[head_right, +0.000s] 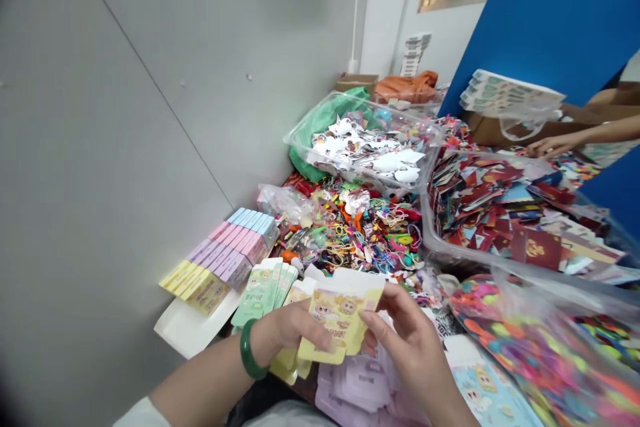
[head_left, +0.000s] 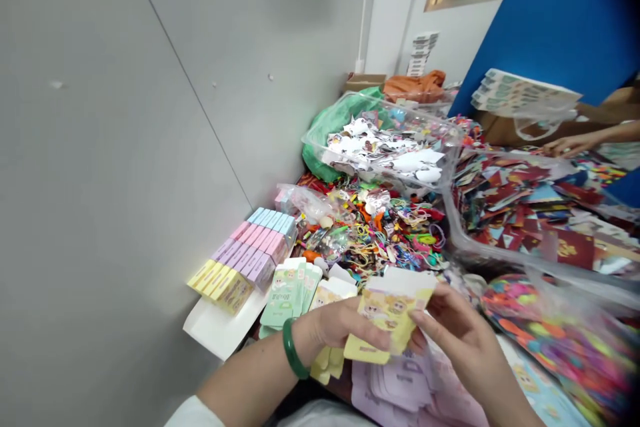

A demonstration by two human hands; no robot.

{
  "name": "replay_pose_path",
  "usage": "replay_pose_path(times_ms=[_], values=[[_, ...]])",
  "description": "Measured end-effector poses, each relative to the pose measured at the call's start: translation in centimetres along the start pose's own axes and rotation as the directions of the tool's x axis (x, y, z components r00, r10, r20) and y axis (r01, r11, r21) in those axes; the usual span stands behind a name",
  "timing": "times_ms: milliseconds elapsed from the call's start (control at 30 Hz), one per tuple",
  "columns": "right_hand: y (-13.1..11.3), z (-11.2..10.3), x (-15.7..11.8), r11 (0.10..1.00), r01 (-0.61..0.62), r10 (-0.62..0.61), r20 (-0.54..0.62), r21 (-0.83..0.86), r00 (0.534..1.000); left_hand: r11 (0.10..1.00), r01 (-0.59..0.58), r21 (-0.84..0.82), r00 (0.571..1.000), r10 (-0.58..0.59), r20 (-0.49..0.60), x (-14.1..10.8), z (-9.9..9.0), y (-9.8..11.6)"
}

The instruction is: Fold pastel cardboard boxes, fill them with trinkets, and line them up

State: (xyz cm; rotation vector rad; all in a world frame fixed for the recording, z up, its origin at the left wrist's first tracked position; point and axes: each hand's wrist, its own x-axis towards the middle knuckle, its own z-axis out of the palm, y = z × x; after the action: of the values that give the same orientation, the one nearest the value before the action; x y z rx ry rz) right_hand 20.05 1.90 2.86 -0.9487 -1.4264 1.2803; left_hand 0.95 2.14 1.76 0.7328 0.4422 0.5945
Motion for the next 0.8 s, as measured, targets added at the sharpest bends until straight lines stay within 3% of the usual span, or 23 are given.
replay_pose_path(times_ms=[67,133,267,367,467,567,667,800], values=[[0.5,-0.6,-0.4,0.996,0.065,-0.053,-0.158,0.068,0.986,0.999,-0.032,0.024,0.998,0.034,-0.058,1.1,1.1,0.3],[0.9,-1.1,-0.8,0.992,0.089,-0.066,-0.229,0.092,0.971,0.997,-0.064,0.049,0.987,0.071,-0.147,2.0,2.1,0.6],[1.7,-1.6,-1.1,1.0,0.02,-0.017,-0.324,0.006,0.946,0.989,-0.121,0.084,0.933,0.142,-0.331,3.4,3.4,0.3],[2.3,-1.5,-0.7,0.995,-0.095,0.072,-0.419,-0.034,0.905,0.992,-0.115,0.051,0.911,0.126,-0.392,3.7,3.5,-0.5],[3.0,-1.3,-0.1,0.973,-0.21,0.229,-0.374,0.092,0.899,0.994,-0.086,0.065,0.889,0.106,-0.445,3.5,3.2,-0.9],[3.6,-1.0,0.1,0.938,-0.279,0.331,-0.288,0.208,0.899,0.961,-0.184,0.208,0.828,0.265,-0.494,2.9,2.8,-0.9],[3.8,-0.6,0.2,0.923,-0.297,0.359,-0.271,0.245,0.893,0.886,-0.303,0.35,0.751,0.448,-0.485,2.5,2.4,-0.9],[3.0,0.1,0.4,0.917,-0.308,0.367,-0.236,0.254,0.9,0.834,-0.296,0.466,0.711,0.518,-0.476,2.3,1.5,-1.2]])
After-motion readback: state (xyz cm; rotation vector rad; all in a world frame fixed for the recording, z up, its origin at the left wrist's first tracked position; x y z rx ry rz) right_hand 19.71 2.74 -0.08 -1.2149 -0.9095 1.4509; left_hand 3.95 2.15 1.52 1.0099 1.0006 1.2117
